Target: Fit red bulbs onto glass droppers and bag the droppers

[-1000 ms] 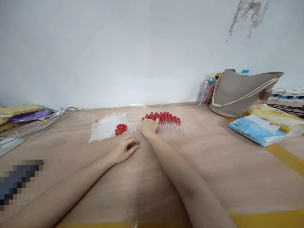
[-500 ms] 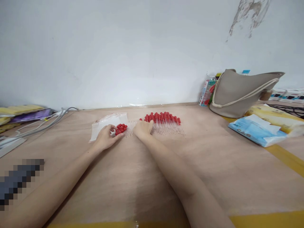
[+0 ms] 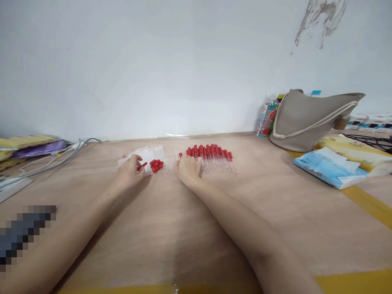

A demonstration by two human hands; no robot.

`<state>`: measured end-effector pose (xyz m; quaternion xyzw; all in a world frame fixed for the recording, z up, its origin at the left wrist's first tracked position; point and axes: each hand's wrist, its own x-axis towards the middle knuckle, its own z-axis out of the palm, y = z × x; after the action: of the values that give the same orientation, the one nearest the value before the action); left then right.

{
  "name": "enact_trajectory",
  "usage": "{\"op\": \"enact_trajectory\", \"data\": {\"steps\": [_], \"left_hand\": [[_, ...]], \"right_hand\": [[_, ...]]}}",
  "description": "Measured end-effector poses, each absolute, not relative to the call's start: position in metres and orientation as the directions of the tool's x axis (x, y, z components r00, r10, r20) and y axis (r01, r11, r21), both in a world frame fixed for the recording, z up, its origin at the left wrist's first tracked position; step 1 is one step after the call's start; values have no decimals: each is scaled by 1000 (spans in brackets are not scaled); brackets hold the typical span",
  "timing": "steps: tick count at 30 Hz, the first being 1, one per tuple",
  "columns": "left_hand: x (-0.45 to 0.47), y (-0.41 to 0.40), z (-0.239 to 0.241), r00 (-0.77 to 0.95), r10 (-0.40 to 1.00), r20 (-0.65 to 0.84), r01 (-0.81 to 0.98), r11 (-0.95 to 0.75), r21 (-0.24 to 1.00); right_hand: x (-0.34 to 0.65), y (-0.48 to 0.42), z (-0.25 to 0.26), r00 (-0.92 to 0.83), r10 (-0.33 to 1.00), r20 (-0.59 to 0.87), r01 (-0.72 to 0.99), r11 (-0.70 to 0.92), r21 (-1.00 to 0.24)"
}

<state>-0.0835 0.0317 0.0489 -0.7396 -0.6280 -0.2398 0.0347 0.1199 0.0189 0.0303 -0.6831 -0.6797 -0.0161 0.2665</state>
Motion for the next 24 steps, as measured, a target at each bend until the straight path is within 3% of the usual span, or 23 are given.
{"op": "enact_trajectory", "data": {"steps": [5, 10, 14, 24], "left_hand": [[-54, 8, 47, 337, 779, 528, 854, -489, 177], [-24, -17, 24, 534, 689, 490, 659, -702, 270], [-18, -19, 13, 586, 686, 432, 600, -725, 337], [-16, -17, 13, 474, 763, 439, 547, -646, 532]], "right_hand": [[161, -9, 7, -87, 823, 561, 877, 330, -348], [203, -37, -2, -236, 718, 655, 781, 542, -312], [213, -49, 2, -316, 693, 648, 770, 586, -252], [201, -45, 2, -393, 659, 642, 748, 635, -194]]}}
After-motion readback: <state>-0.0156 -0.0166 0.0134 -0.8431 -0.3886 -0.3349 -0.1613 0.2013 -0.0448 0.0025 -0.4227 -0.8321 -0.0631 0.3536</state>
